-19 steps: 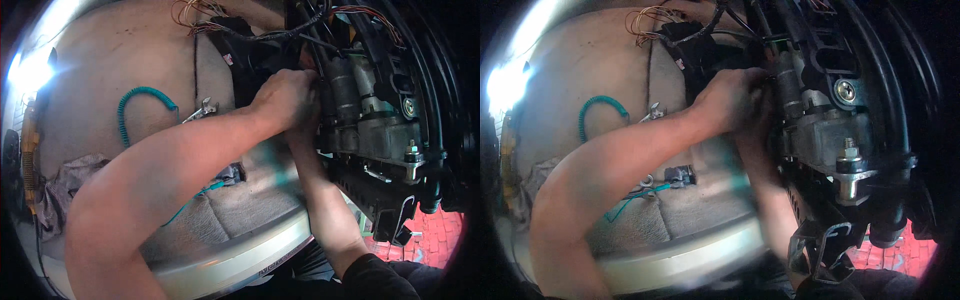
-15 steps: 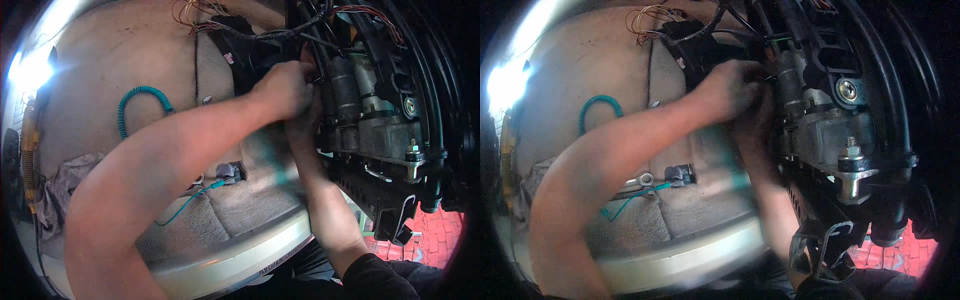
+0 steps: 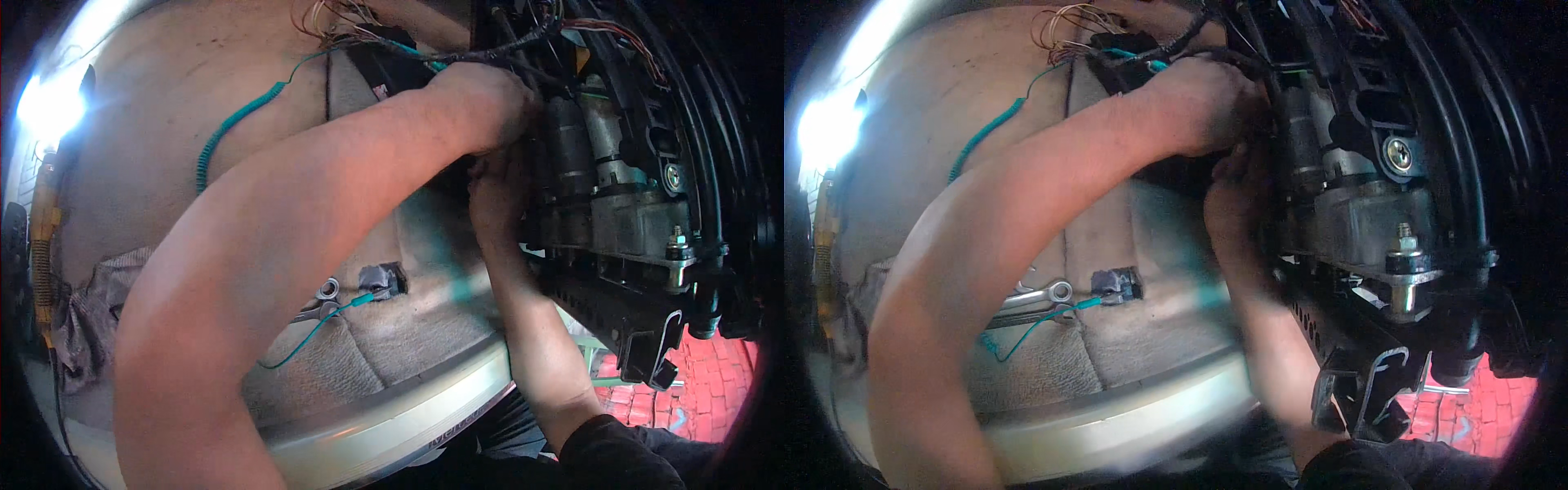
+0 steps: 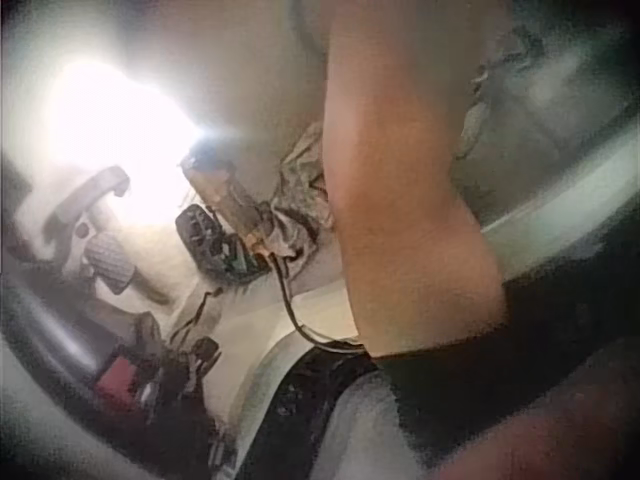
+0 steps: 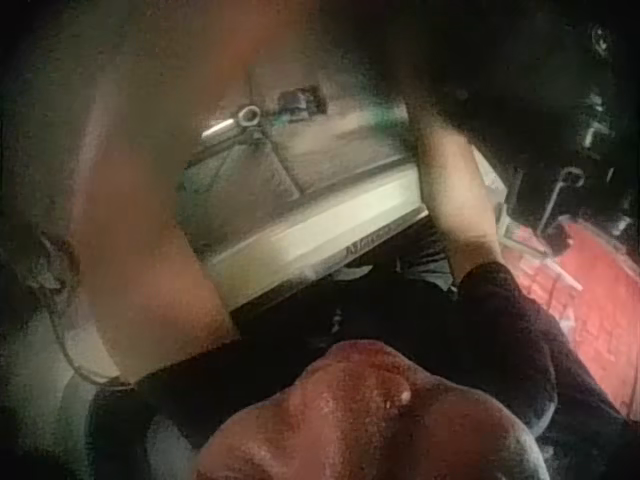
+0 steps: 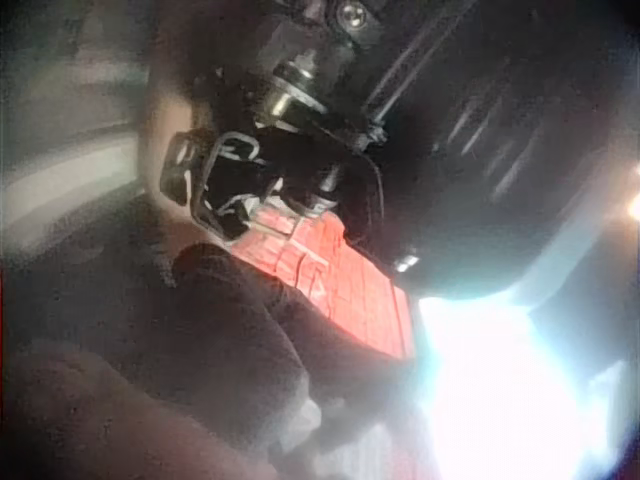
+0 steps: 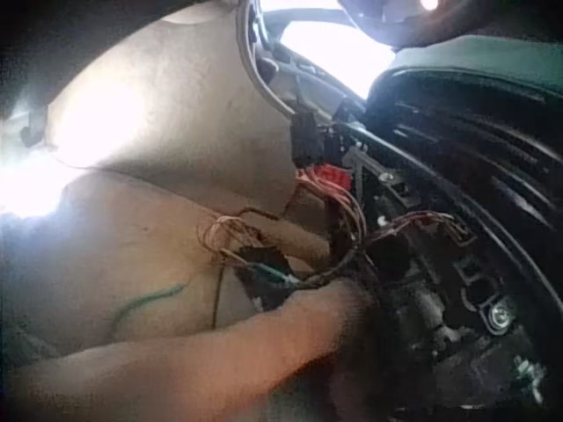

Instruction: The person works on the underside of a car seat, manipulating wires and mechanical components by hand.

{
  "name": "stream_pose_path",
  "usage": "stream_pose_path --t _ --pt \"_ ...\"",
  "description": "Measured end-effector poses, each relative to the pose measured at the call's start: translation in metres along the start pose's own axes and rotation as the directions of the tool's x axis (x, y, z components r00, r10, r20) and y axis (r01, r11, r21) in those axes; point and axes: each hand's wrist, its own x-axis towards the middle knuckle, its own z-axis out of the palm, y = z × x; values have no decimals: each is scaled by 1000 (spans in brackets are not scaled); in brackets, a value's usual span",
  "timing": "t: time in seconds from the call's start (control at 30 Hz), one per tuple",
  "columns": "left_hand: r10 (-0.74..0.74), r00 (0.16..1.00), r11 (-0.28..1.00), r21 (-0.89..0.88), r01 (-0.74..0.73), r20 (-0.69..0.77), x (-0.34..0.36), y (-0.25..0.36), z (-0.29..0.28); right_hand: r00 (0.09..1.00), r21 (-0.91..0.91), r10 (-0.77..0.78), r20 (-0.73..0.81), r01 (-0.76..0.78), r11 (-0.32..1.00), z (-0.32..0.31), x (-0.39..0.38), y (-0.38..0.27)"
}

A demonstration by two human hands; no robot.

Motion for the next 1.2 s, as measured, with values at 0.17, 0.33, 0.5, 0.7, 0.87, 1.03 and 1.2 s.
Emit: stream_pose_path --t 0.17,0.33,0.5,0.7,0.87,1.03,1.2 --pt "51 998 994 -91 -53 -22 -2 -2 11 990 -8 -141 -6 141 990 -7 4 16" --pt "37 996 983 -176 -51 -80 -4 -7 19 998 135 62 -12 -59 989 0 -6 -12" --pt "35 999 970 -240 -31 11 -7 0 10 997 103 -79 -17 80 991 -5 0 4" --pt "17 998 995 -99 -12 54 -5 5 2 995 208 -48 83 29 978 -5 -2 17" --pt "-72 974 966 -229 122 216 -4 7 -3 999 331 -6 32 -5 943 -7 -6 -2" --pt "2 987 914 -401 65 164 -13 1 7 998 172 35 -59 -25 985 -3 -9 -13" --pt "-43 982 889 -442 122 184 -15 8 6 997 262 -64 43 51 964 -4 -5 12"
